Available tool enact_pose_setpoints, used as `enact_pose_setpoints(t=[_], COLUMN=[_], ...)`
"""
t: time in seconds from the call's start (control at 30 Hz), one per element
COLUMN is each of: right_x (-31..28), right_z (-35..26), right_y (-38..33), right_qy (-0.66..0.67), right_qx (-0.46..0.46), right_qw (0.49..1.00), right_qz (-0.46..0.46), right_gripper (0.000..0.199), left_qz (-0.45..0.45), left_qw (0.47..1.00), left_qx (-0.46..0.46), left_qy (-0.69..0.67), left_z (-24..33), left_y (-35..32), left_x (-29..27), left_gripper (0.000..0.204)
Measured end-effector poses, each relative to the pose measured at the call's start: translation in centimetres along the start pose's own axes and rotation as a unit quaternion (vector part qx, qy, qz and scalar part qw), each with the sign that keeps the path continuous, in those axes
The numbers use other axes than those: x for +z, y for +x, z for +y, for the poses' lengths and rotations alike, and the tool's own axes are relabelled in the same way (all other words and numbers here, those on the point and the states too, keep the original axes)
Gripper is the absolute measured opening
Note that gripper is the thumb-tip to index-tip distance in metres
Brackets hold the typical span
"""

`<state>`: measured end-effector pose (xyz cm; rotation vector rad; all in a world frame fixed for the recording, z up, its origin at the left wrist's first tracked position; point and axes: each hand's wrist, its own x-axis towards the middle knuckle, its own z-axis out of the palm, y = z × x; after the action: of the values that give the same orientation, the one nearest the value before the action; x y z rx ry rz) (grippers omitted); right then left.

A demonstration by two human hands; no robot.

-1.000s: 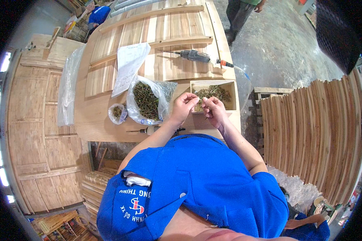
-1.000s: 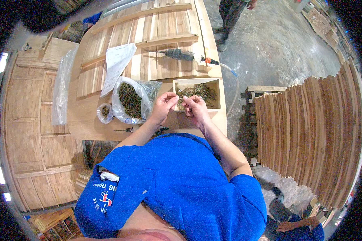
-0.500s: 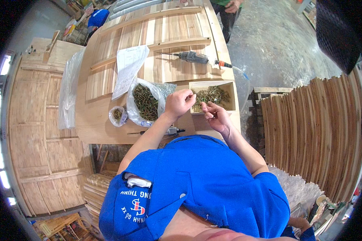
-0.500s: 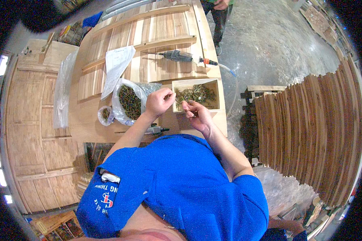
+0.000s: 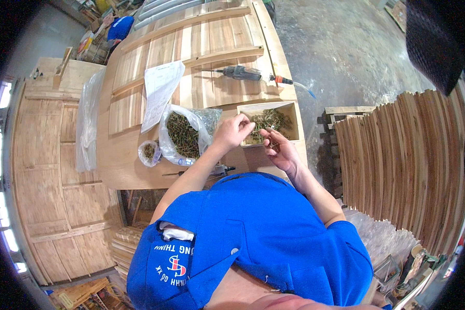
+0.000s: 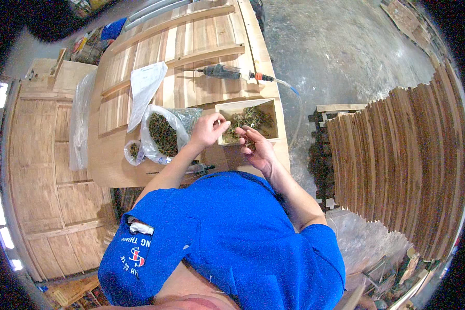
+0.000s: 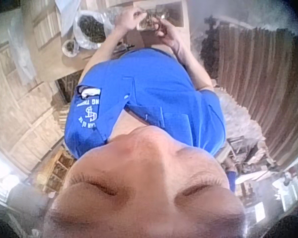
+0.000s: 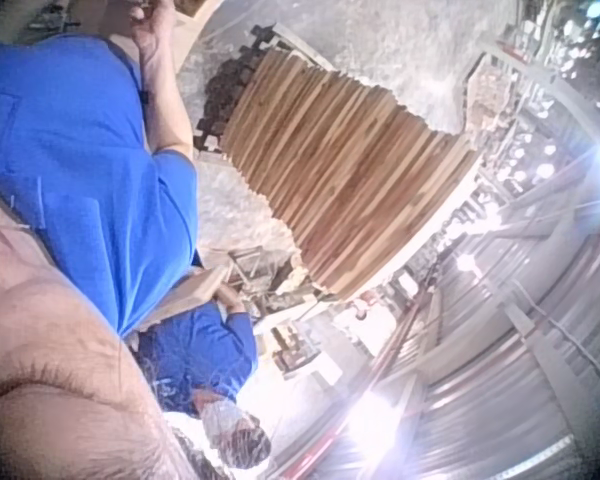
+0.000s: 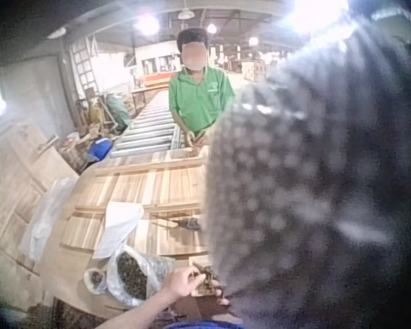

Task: The person sorts small metal fasteners by hand, picking them from a plastic bag and placing them into a wooden box. The person handles the fasteners one by one, separating them into piles within the box.

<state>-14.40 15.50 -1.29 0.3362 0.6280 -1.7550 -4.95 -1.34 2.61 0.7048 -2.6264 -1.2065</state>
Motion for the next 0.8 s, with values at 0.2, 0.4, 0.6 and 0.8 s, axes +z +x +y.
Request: enact_pose_setpoints(t=[0.2, 0.4, 0.6, 0.8], right_x=[1.0, 1.7, 1.7, 2.4], right_z=[0.7, 1.5, 1.3, 1.8], right_y=[1.0, 1.1, 0.3, 0.2], right_qy=[-0.019, -0.096, -0.136, -0.229], right_qx=[-0.040, -0.054, -0.030, -0.094], right_qw=[0.998, 0.993, 0.990, 0.969], right_qz=[0.045, 0.033, -0.012, 0.018], right_gripper=[0.025, 0.023, 0.018, 0.012], left_qz=[-0.021, 0.056, 0.043, -0.041], left_qw=[0.968, 0.976, 0.993, 0.772], left_qx=[0.245, 0.206, 0.037, -0.158], left_qy=[0.052, 0.039, -0.101, -0.614], left_z=[2.8, 2.0, 1.4, -2.1], left_y=[-2.6, -2.9, -2.4, -2.1], left_x=[1.2, 2.0, 0.6, 1.1], left_gripper=[0.025, 0.018, 0.017, 0.017])
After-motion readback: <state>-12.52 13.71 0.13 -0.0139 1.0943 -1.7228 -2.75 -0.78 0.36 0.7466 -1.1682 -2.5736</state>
